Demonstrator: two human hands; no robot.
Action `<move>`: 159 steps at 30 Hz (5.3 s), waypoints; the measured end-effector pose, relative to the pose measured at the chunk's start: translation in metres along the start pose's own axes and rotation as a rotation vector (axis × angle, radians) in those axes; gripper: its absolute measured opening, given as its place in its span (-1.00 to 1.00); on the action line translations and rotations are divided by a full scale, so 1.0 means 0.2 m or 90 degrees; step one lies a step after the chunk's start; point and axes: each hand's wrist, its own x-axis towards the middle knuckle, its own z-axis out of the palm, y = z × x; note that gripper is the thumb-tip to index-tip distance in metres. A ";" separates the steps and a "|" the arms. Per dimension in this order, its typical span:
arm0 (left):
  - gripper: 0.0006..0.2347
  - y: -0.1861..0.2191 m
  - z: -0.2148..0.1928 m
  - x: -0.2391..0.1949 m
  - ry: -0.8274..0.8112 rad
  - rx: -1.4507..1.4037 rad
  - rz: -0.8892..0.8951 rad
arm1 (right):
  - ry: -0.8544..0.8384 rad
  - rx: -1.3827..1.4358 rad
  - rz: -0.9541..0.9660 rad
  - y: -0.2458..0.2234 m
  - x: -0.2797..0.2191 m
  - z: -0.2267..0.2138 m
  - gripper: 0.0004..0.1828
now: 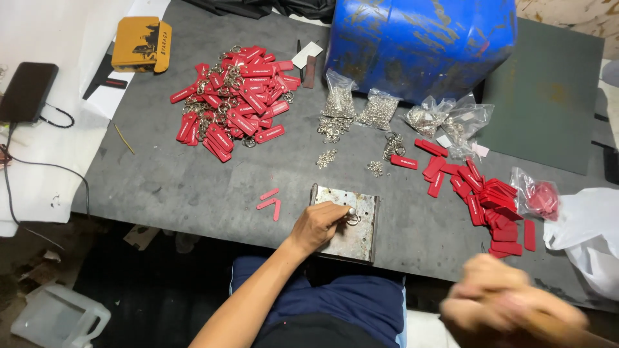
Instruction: Assembling red leather tags by inserting rivets and hammering them on a metal block
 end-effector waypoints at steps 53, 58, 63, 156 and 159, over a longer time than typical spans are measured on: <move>-0.91 0.38 -0.09 0.18 -0.131 -0.221 -0.640 | -0.233 0.176 0.160 0.33 -0.12 0.62 -0.85; -0.88 0.40 -0.11 0.16 -0.064 -0.317 -0.621 | -0.259 0.238 0.287 0.33 -0.12 0.56 -0.70; -0.91 0.43 -0.15 0.19 -0.114 -0.246 -0.526 | -0.227 0.452 0.600 0.38 -0.19 0.61 -0.72; -0.89 0.38 -0.48 0.16 0.052 -0.189 -0.808 | -0.248 0.237 0.444 0.12 -0.17 0.89 -0.76; -0.90 0.43 -0.45 0.13 -0.019 -0.155 -0.654 | -0.274 0.319 0.505 0.14 -0.15 0.86 -0.83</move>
